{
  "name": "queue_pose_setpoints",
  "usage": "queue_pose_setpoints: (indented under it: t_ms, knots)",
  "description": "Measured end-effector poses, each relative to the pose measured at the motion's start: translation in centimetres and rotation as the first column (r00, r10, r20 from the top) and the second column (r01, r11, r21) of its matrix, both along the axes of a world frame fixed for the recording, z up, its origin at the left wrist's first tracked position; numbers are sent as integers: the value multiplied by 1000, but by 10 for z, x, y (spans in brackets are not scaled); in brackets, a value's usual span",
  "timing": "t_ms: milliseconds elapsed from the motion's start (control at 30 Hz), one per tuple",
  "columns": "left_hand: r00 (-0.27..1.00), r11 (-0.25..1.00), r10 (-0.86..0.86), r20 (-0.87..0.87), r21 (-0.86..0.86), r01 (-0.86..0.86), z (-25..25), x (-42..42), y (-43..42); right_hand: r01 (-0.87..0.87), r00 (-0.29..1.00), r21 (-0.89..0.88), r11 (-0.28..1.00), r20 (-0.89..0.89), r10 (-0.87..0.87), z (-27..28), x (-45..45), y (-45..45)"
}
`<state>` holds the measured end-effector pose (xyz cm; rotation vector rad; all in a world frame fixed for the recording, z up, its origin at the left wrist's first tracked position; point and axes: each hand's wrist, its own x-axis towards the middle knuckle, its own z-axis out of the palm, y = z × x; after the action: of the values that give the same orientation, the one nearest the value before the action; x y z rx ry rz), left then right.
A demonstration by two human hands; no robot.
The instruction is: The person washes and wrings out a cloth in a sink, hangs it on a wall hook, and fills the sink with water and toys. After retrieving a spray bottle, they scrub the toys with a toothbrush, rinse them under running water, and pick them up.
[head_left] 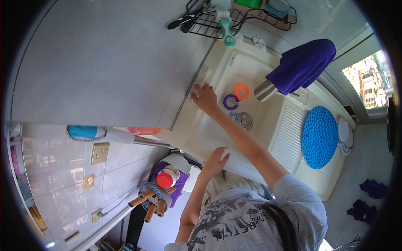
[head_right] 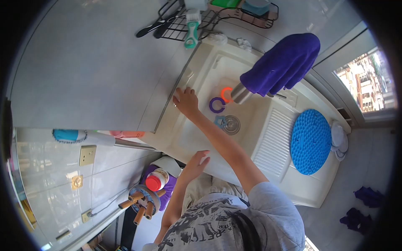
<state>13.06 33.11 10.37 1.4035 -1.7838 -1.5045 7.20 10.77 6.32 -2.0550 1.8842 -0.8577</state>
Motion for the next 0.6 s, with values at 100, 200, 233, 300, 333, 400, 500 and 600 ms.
queue_pose_setpoints:
  t_ms: [100,200,233,300,333,400,500,600]
  knots:
    - [956,964,-253,151,-44,262,-14,-11,-8,-83,950,177,981,311,25,-13,-22,7]
    - [892,907,-413,185,-1,420,-24,-12,-15,-77,822,207,975,567,-55,-20,-48,17]
    - [884,900,-431,181,17,436,-24,-14,-20,-119,760,335,935,637,-131,-16,-57,19]
    - [863,881,-472,177,63,469,-25,-13,-28,-242,611,549,800,727,-314,-13,-79,30]
    - [869,882,-472,152,86,464,-26,-13,-31,-348,509,520,780,804,-309,-29,-95,34]
    - [878,882,-467,103,130,453,-31,-13,-41,-289,485,543,788,793,-369,-64,-130,51]
    - [880,882,-467,85,109,458,-47,-15,-54,273,864,532,802,231,-448,-148,-191,84]
    - [780,825,-551,295,54,562,-50,-22,-69,360,923,362,860,-276,-270,-245,-233,108]
